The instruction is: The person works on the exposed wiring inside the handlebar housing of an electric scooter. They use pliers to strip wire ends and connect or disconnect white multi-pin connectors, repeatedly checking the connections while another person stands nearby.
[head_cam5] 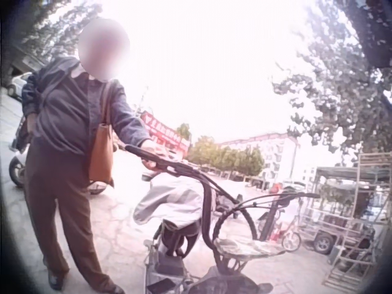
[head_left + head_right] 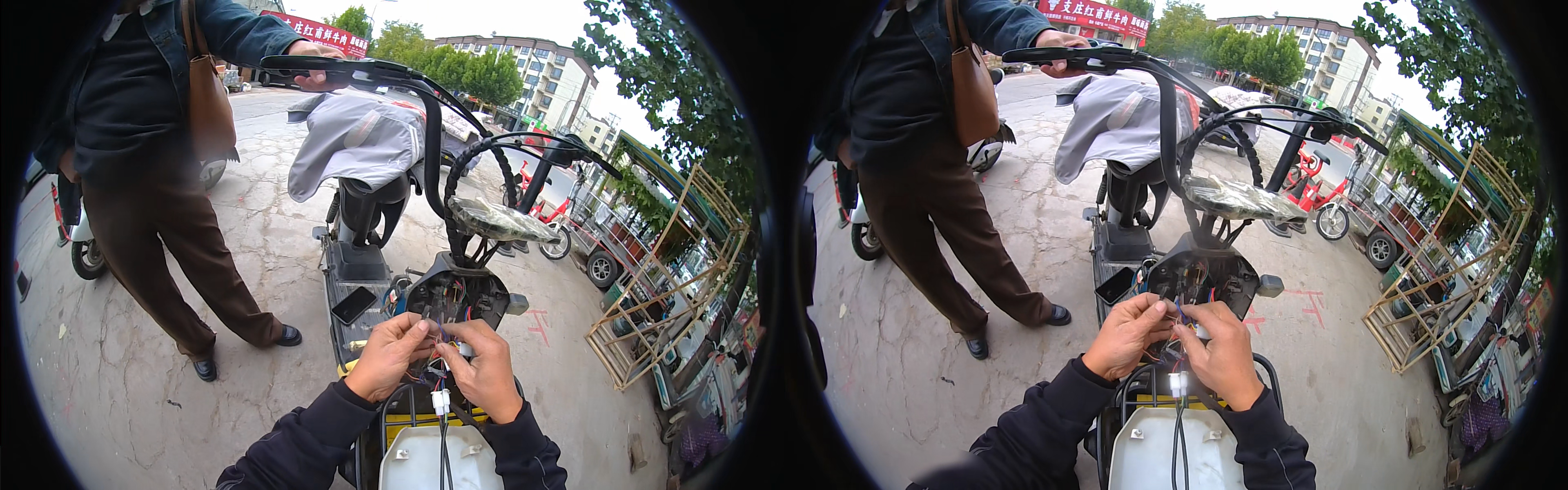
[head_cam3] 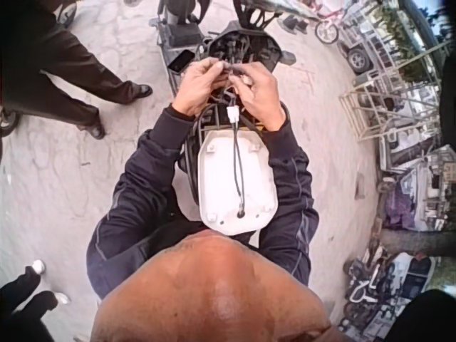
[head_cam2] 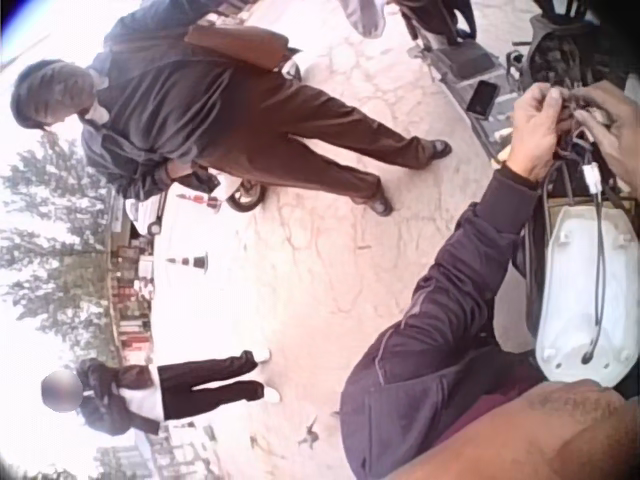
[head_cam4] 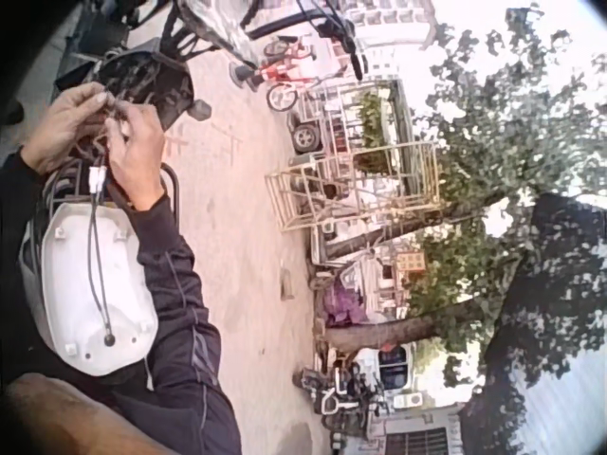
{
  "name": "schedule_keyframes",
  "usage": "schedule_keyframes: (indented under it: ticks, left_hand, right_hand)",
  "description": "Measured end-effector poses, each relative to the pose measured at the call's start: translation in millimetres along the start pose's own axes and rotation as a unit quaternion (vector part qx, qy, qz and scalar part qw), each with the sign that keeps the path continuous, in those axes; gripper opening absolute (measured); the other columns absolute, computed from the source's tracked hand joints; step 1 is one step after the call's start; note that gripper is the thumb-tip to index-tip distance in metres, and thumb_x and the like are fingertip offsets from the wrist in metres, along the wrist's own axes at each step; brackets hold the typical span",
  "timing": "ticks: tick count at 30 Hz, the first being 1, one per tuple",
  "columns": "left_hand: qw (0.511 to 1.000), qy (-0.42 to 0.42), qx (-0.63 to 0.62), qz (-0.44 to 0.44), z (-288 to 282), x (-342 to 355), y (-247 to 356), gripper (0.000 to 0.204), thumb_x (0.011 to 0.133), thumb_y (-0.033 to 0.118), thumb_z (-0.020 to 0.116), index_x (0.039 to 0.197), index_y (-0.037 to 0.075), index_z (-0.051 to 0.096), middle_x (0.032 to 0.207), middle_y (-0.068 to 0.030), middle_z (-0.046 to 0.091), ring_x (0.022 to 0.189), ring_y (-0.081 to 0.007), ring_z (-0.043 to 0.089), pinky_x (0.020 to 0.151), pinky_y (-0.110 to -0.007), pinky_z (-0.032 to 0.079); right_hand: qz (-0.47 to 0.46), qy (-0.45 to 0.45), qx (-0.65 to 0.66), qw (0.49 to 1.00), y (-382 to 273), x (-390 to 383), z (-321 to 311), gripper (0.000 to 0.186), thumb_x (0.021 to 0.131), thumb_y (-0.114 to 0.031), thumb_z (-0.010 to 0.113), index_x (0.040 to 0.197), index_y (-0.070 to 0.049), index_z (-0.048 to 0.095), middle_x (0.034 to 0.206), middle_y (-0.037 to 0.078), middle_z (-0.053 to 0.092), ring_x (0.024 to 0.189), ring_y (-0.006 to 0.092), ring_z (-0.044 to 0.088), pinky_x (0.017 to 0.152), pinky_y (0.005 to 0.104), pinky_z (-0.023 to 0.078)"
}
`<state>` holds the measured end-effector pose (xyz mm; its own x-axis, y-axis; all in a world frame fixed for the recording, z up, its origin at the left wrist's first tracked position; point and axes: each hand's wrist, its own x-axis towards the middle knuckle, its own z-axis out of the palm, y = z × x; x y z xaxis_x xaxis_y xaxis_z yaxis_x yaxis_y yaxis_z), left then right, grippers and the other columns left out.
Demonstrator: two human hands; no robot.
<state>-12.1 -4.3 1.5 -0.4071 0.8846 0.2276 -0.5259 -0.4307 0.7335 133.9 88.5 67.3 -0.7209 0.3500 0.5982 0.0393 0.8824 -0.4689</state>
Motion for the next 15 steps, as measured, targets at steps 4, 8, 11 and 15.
schedule_keyframes:
  ticks: [4, 8, 11, 15]
  left_hand:
    - [0.996, -0.006, 0.086, 0.038, 0, 2, -4, 0.022, 0.107, 0.018, 0.059, 0.114, -0.002, 0.066, 0.102, -0.0061, 0.071, 0.091, -0.0121, 0.068, 0.083, -0.029, 0.060]
    - [0.994, 0.012, 0.102, 0.045, -2, 2, -4, 0.022, 0.108, 0.018, 0.058, 0.114, -0.001, 0.066, 0.099, -0.0052, 0.071, 0.087, -0.0070, 0.066, 0.075, -0.024, 0.056]
    - [0.995, 0.018, 0.089, 0.044, -4, 1, -4, 0.023, 0.108, 0.019, 0.058, 0.115, -0.001, 0.066, 0.101, -0.0058, 0.071, 0.088, -0.0094, 0.068, 0.077, -0.026, 0.059]
    - [0.998, 0.018, 0.039, 0.046, -4, 1, -3, 0.023, 0.108, 0.020, 0.057, 0.116, 0.000, 0.066, 0.103, -0.0067, 0.071, 0.089, -0.0114, 0.069, 0.079, -0.027, 0.060]
  right_hand:
    - [0.023, 0.007, -0.015, 1.000, 2, -2, 1, 0.030, 0.082, -0.010, 0.083, 0.108, 0.002, 0.073, 0.096, 0.017, 0.071, 0.085, 0.0291, 0.070, 0.077, 0.0359, 0.055]
    - [0.011, -0.055, 0.034, 0.998, -4, -1, -19, 0.057, 0.076, -0.018, 0.087, 0.125, 0.003, 0.066, 0.105, 0.019, 0.071, 0.094, 0.0338, 0.072, 0.084, 0.0397, 0.057]
    - [-0.022, -0.101, 0.023, 0.994, -9, -1, -32, 0.060, 0.075, -0.017, 0.088, 0.126, 0.003, 0.065, 0.107, 0.020, 0.071, 0.096, 0.0352, 0.072, 0.085, 0.0399, 0.057]
    - [-0.005, -0.093, 0.004, 0.996, -10, -5, -35, 0.046, 0.077, -0.010, 0.086, 0.119, -0.002, 0.071, 0.101, 0.017, 0.072, 0.090, 0.0337, 0.072, 0.079, 0.0385, 0.057]
